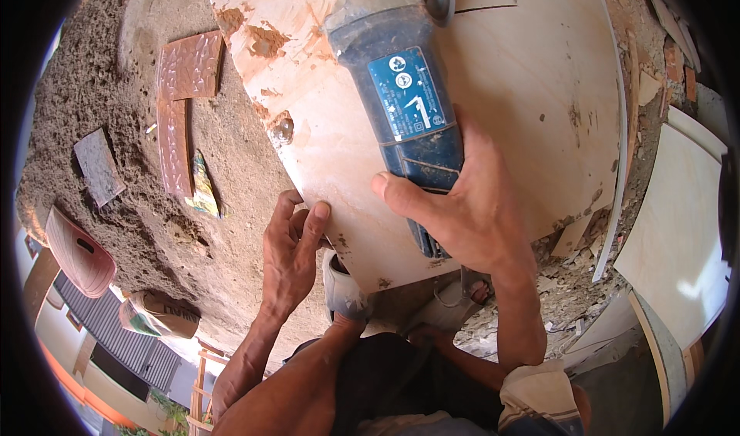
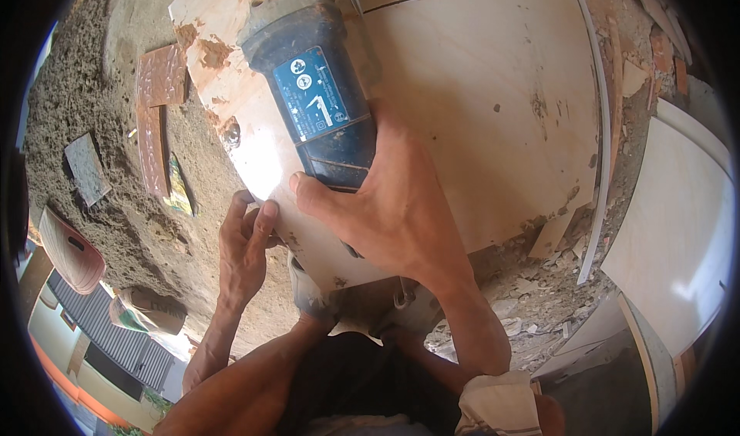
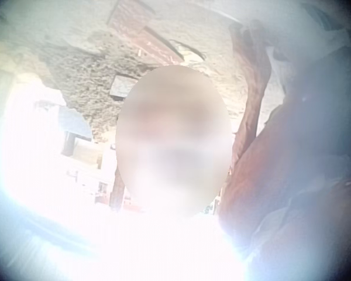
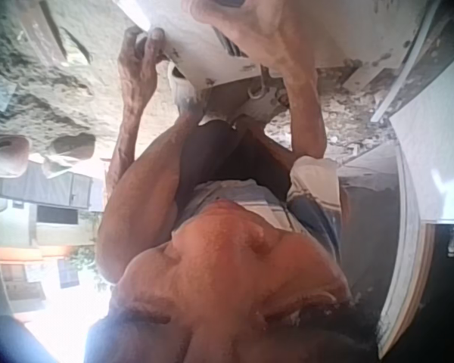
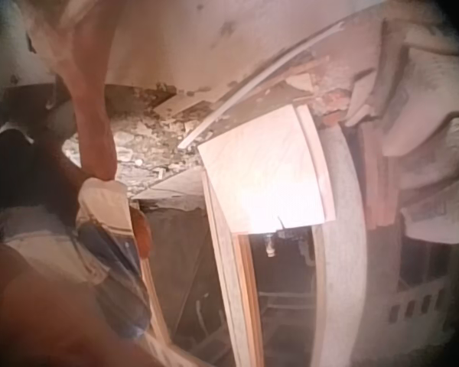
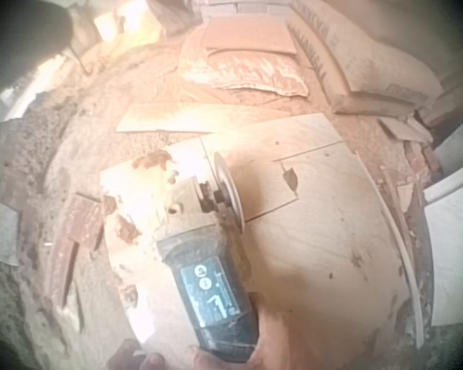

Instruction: The person uses an angle grinder to cut a rectangular notch into a ceramic tile on a dusty floor. They hold the grinder with both hands, following markings on the tile, and later turn the tile over to continue the cut before breaking off the waste section.

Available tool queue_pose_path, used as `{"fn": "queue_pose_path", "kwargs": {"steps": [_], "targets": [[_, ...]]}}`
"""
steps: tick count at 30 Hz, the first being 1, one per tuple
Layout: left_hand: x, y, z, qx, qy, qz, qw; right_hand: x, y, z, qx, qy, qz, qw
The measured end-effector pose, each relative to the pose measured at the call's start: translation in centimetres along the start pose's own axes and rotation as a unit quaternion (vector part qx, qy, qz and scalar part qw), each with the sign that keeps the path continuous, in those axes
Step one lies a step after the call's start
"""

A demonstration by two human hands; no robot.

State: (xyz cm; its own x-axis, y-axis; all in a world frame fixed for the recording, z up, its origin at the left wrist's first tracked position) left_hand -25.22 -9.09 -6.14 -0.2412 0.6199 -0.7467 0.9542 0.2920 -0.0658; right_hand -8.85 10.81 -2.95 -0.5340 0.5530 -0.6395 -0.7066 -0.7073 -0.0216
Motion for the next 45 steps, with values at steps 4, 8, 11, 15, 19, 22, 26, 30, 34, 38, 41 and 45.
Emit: {"fn": "queue_pose_path", "kwargs": {"steps": [4,8,11,15,19,22,26,30,34,38,41,45], "targets": [[-0.2,0.1,-0.1,-0.014,0.003,-0.014,1.0,-0.2,0.0,0.0,-0.005,-0.004,0.002,1.0],[-0.1,-0.2,0.2,0.017,-0.002,-0.005,1.0,-0.4,0.0,0.0,-0.003,-0.007,0.0,1.0],[-0.1,-0.2,0.3,0.02,-0.008,0.001,1.0,-0.7,0.0,0.5,-0.005,-0.018,-0.009,1.0],[-0.1,-0.2,0.4,0.011,-0.007,-0.001,1.0,-0.7,0.0,-0.2,0.004,-0.016,-0.003,1.0],[-0.1,0.0,0.0,0.01,-0.008,0.009,1.0,-0.3,0.0,0.5,-0.012,-0.022,-0.012,1.0],[-0.1,0.0,-0.1,0.002,-0.007,0.006,1.0,0.3,0.1,0.7,-0.004,-0.016,-0.009,1.0],[-0.3,-0.3,-0.2,0.006,-0.013,-0.016,1.0,1.6,-0.1,1.4,-0.011,-0.026,-0.002,1.0],[0.0,-0.3,0.2,0.007,-0.013,-0.013,1.0,3.3,0.1,1.7,0.012,-0.036,0.01,0.999],[-0.1,-0.3,0.0,0.031,-0.031,0.01,0.999,4.7,-0.1,2.9,0.01,-0.031,0.021,0.999],[-0.1,-0.6,0.4,0.041,-0.033,0.01,0.999,6.1,-0.1,4.0,-0.003,-0.053,0.013,0.998],[0.0,-0.6,0.3,0.044,-0.032,0.01,0.998,7.2,-0.1,4.4,-0.003,-0.067,0.019,0.998],[0.0,-0.5,0.2,0.036,-0.028,0.01,0.999,8.3,-0.3,5.0,-0.027,-0.07,0.009,0.997]]}}
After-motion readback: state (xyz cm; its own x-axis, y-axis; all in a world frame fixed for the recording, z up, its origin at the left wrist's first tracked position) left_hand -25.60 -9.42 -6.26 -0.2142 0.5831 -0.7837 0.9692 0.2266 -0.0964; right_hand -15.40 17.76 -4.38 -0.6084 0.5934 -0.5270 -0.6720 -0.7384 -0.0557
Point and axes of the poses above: each hand's wrist, its own x-axis towards the middle knuckle, its own y-axis out of the palm, z = x × y, the point moved 9 cm from there along x, towards the middle knuckle, and after that the axes turned 7 degrees about z, right-handed, at the moved point
